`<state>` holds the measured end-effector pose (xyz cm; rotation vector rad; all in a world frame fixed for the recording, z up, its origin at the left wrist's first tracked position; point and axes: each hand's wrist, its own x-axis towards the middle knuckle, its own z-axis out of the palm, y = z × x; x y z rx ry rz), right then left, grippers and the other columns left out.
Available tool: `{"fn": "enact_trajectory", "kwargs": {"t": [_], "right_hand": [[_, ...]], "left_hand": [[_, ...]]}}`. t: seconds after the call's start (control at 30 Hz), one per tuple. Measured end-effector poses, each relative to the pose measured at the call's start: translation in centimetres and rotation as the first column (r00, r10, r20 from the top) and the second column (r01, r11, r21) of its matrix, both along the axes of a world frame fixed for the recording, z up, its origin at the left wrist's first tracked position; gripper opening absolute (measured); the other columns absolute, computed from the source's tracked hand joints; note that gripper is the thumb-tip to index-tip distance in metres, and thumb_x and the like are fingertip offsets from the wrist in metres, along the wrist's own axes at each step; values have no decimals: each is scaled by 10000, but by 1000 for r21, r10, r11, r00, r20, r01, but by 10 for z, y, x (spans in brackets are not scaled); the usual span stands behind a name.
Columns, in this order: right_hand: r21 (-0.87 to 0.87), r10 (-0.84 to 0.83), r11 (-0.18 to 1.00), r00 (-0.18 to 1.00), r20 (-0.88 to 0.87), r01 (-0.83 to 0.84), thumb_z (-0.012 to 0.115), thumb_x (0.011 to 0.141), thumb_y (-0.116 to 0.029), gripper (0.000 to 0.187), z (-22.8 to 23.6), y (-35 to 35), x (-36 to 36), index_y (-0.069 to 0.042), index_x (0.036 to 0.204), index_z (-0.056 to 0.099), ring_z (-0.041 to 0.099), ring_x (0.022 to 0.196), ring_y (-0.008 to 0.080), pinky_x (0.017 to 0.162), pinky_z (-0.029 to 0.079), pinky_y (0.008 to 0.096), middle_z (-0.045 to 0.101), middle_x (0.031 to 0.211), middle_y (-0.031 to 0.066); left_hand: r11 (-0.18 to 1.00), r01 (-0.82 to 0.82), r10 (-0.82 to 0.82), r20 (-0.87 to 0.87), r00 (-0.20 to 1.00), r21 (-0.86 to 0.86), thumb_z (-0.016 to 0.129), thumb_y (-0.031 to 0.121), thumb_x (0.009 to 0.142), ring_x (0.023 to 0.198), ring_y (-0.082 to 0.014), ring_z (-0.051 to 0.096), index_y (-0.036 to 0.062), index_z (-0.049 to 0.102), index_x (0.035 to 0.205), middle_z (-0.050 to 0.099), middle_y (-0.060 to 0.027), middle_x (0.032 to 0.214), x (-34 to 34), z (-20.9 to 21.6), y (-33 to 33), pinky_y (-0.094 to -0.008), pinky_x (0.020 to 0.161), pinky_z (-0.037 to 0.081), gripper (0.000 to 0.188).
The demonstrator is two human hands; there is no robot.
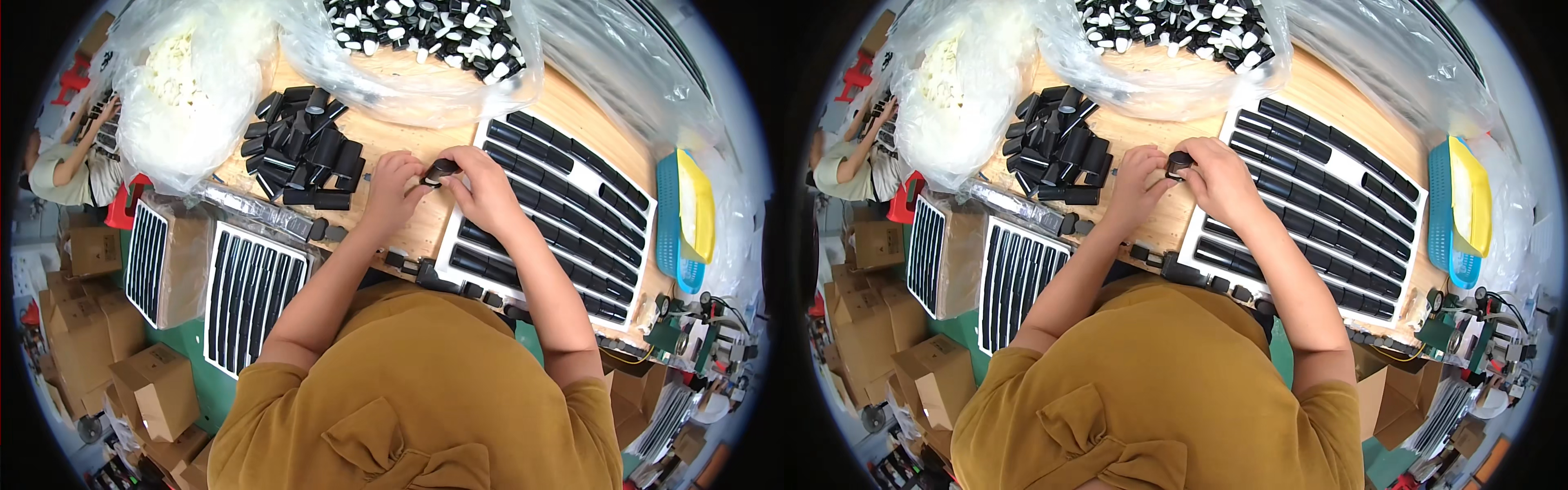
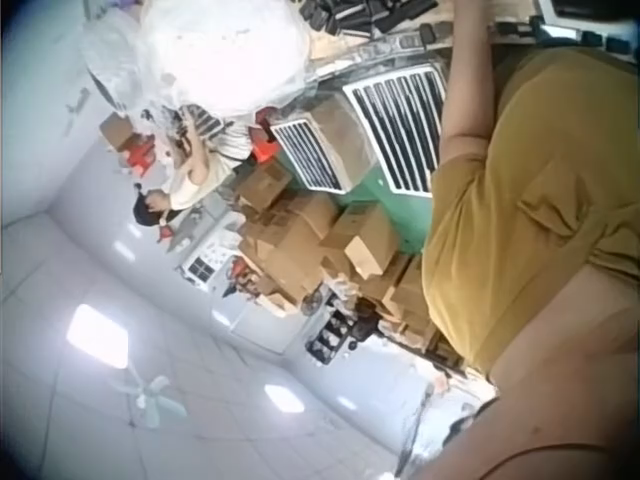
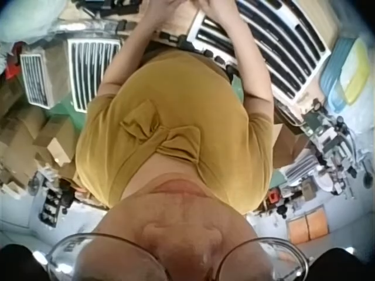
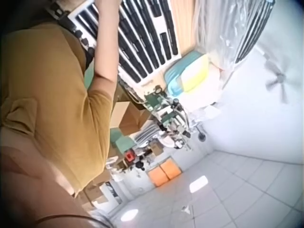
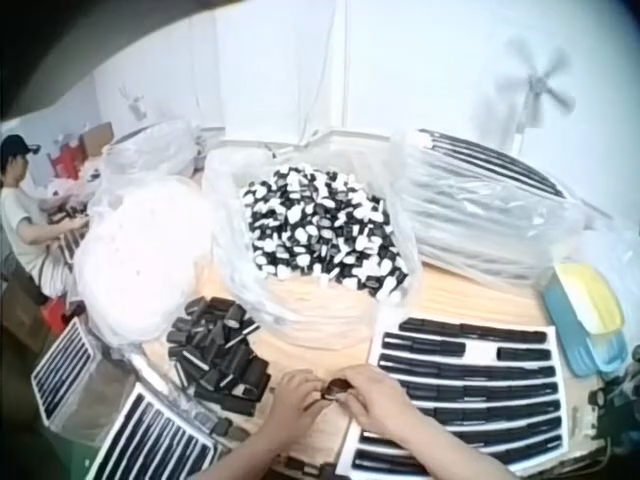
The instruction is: Assembling small black and white plastic components into a grid tray at a manufacturing workbench.
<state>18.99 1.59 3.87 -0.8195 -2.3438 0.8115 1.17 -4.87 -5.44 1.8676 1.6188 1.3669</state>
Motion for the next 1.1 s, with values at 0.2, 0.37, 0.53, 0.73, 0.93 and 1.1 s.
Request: {"fn": "enact_trajectory", "kwargs": {"t": [0.2,0.37,0.53,0.73,0.93,1.1], "right_hand": [[89,-11,996,999,36,8,662,781,23,239,-14,-3,-7,-42,1007,616,623,889,359,780,504,454,645,890,145],[185,65,980,997,48,-73,658,783,22,218,-9,0,-10,-31,992,623,627,874,348,766,510,453,640,874,145],[178,89,978,990,110,-108,674,787,-2,208,-9,-1,-11,-25,991,642,631,891,344,776,520,446,646,878,141],[138,55,988,992,113,-71,720,771,-26,257,-17,-4,-10,-22,1019,652,633,919,350,801,528,442,650,895,145],[155,-43,987,999,-7,44,746,736,-22,295,-26,-13,-12,-45,1016,653,618,841,376,744,495,450,637,880,146],[172,-48,984,997,59,37,744,716,-28,273,-26,-13,-22,-47,975,661,616,804,369,718,479,456,627,816,140]], "left_hand": [[1000,4,-5,-12,1000,-6,790,44,702,1151,-337,528,52,641,935,621,-85,1056,2,3,2,-451,985,403,277],[1000,-9,9,6,1000,-9,790,47,700,1150,-327,528,49,643,921,621,-83,1056,1,2,1,-443,983,405,265],[1000,-2,2,3,1000,-6,785,42,700,1150,-322,528,41,651,937,621,-83,1058,1,3,0,-435,980,409,272],[1000,12,-12,-19,1000,-2,757,2,703,1148,-329,529,46,665,989,623,-95,1090,0,8,-2,-439,976,417,304],[975,-137,175,226,958,-174,595,-10,891,733,-115,628,22,730,1007,710,-72,829,-20,61,40,-265,657,494,181],[951,-221,259,-169,951,214,605,18,875,783,-271,678,38,742,970,723,-112,895,-71,67,165,-374,752,541,168]]}}
